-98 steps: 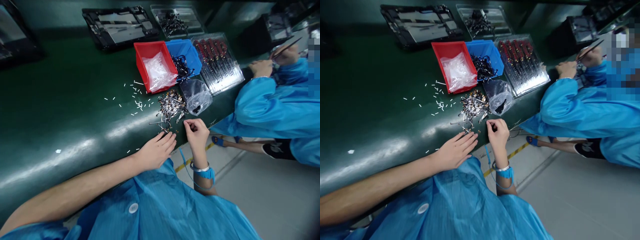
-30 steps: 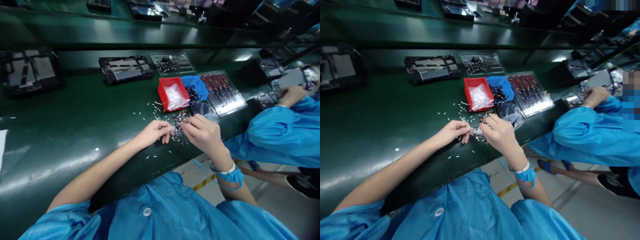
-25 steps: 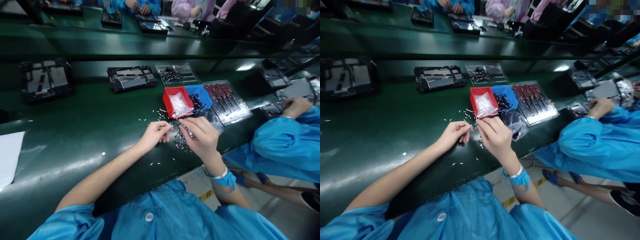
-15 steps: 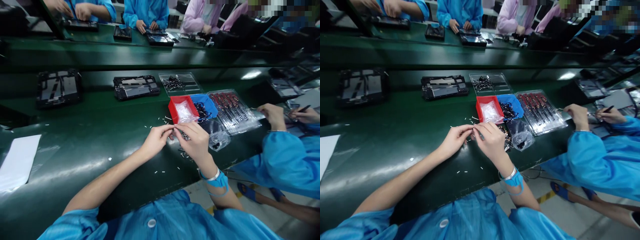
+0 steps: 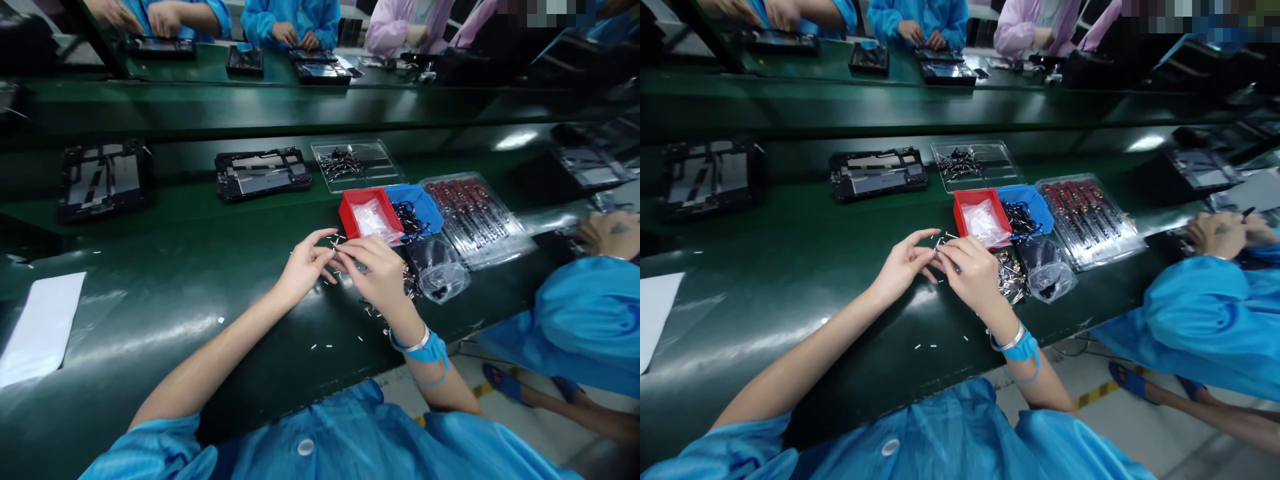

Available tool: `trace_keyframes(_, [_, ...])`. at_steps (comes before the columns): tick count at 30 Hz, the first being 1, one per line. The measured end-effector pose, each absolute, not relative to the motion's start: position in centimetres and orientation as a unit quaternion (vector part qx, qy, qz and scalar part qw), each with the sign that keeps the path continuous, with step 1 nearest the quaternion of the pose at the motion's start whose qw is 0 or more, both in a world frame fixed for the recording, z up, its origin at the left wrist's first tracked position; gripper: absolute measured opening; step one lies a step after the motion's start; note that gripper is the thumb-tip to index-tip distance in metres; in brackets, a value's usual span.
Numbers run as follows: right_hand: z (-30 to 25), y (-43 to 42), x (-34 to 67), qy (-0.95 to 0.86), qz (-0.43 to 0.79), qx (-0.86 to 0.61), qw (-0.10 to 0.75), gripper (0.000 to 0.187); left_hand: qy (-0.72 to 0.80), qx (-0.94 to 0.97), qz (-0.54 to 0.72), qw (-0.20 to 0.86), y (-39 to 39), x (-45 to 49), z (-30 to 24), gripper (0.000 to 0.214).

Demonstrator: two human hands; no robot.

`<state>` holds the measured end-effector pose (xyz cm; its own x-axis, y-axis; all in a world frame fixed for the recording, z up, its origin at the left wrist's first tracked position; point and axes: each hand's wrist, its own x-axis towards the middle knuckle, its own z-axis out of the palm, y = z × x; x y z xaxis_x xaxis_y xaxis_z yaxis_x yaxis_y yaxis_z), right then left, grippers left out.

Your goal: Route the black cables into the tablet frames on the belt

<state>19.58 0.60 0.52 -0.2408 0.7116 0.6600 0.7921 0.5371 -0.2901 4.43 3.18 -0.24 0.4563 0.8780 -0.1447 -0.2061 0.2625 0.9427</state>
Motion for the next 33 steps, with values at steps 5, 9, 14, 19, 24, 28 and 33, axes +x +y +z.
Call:
trace_keyframes(5, [0.4,0.1,19.2,-0.803,-0.067,-0.457,0.376,0.017,0.329,0.522,0.364,0.698,2.9,4.4,-0.6,0.065])
trace_keyframes(9, [0.5,0.2,19.5,-0.820,-0.088,-0.444,0.349,0.018,0.327,0.571,0.349,0.668,2.6,4.4,-0.9,0.067])
trace_keyframes(14, [0.4,1.7,21.6,-0.772,-0.153,-0.537,0.305,0.023,0.340,0.552,0.334,0.684,3.0,4.2,-0.8,0.071])
trace_keyframes(19, [0.4,1.8,22.5,-0.748,-0.169,-0.572,0.290,0.037,0.353,0.473,0.334,0.735,3.5,3.7,-0.1,0.075])
trace_keyframes(24, [-0.5,0.9,20.0,-0.820,-0.091,-0.457,0.332,0.021,0.288,0.492,0.288,0.769,3.4,3.4,0.6,0.077])
trace_keyframes(28, [-0.9,1.0,19.7,-0.780,-0.097,-0.473,0.397,0.022,0.413,0.621,0.322,0.584,7.2,-0.1,-0.2,0.059])
trace_keyframes(33, [-1.4,1.3,20.6,-0.730,-0.109,-0.498,0.455,0.022,0.668,0.645,0.354,0.110,16.5,-10.0,-2.2,0.049])
